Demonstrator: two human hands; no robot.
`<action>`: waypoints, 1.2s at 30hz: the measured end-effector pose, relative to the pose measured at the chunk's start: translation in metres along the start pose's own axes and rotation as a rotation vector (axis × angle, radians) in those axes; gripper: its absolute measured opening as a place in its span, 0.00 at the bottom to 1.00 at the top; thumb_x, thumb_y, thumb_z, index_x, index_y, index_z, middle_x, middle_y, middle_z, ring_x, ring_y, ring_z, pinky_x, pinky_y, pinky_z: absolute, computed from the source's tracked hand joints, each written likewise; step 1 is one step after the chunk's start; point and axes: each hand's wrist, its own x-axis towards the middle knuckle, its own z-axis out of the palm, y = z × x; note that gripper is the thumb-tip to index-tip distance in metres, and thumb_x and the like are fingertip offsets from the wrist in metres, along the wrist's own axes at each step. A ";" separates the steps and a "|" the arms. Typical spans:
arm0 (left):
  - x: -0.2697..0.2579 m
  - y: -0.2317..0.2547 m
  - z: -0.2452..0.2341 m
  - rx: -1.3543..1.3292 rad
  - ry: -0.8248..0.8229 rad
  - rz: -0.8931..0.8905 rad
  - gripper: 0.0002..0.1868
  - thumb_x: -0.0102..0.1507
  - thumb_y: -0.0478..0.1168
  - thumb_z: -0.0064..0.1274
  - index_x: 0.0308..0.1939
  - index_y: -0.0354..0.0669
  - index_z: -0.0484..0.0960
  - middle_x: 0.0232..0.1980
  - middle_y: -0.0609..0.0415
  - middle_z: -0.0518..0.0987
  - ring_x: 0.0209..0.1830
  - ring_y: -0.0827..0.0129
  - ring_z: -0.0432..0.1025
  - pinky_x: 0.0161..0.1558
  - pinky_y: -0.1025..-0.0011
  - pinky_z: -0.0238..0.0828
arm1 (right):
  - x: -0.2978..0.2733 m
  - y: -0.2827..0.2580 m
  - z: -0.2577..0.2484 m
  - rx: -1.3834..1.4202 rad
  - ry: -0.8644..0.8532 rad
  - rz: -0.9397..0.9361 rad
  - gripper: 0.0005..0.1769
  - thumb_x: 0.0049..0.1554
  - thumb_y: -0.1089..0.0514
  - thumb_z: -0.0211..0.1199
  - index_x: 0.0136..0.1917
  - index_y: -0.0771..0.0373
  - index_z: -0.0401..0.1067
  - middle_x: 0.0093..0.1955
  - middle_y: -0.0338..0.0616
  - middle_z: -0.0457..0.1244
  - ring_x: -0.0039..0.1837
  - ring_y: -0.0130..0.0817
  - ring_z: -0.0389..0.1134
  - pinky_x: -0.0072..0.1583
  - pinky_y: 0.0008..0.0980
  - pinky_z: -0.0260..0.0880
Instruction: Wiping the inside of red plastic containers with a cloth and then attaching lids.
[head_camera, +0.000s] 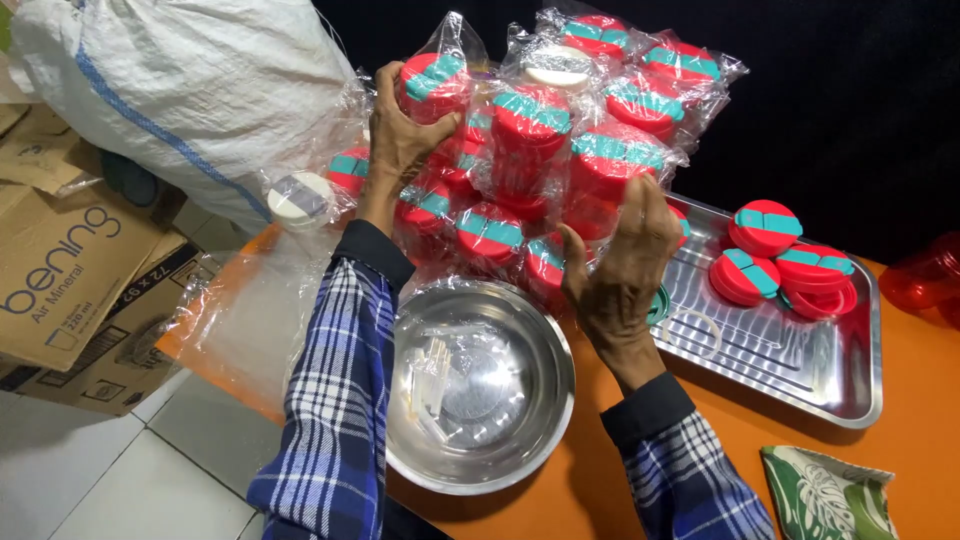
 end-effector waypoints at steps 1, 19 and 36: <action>-0.001 0.000 0.000 -0.001 -0.001 -0.002 0.39 0.53 0.52 0.71 0.59 0.50 0.63 0.54 0.52 0.74 0.49 0.63 0.77 0.43 0.70 0.82 | 0.013 -0.007 0.000 -0.001 -0.002 0.001 0.43 0.70 0.43 0.65 0.80 0.70 0.48 0.78 0.61 0.50 0.78 0.56 0.58 0.73 0.56 0.64; 0.003 0.005 0.002 -0.227 -0.102 0.002 0.35 0.55 0.51 0.69 0.58 0.45 0.66 0.54 0.52 0.70 0.53 0.63 0.69 0.53 0.66 0.74 | 0.107 0.006 0.102 -0.130 -0.830 -0.238 0.36 0.63 0.49 0.56 0.81 0.59 0.52 0.78 0.61 0.55 0.74 0.63 0.59 0.77 0.64 0.37; 0.001 -0.017 0.002 -0.213 -0.264 -0.178 0.63 0.53 0.59 0.75 0.78 0.43 0.48 0.82 0.35 0.44 0.83 0.42 0.43 0.78 0.49 0.48 | 0.108 -0.008 0.095 -0.117 -0.776 -0.236 0.37 0.62 0.65 0.50 0.82 0.68 0.47 0.78 0.64 0.55 0.75 0.71 0.57 0.71 0.84 0.23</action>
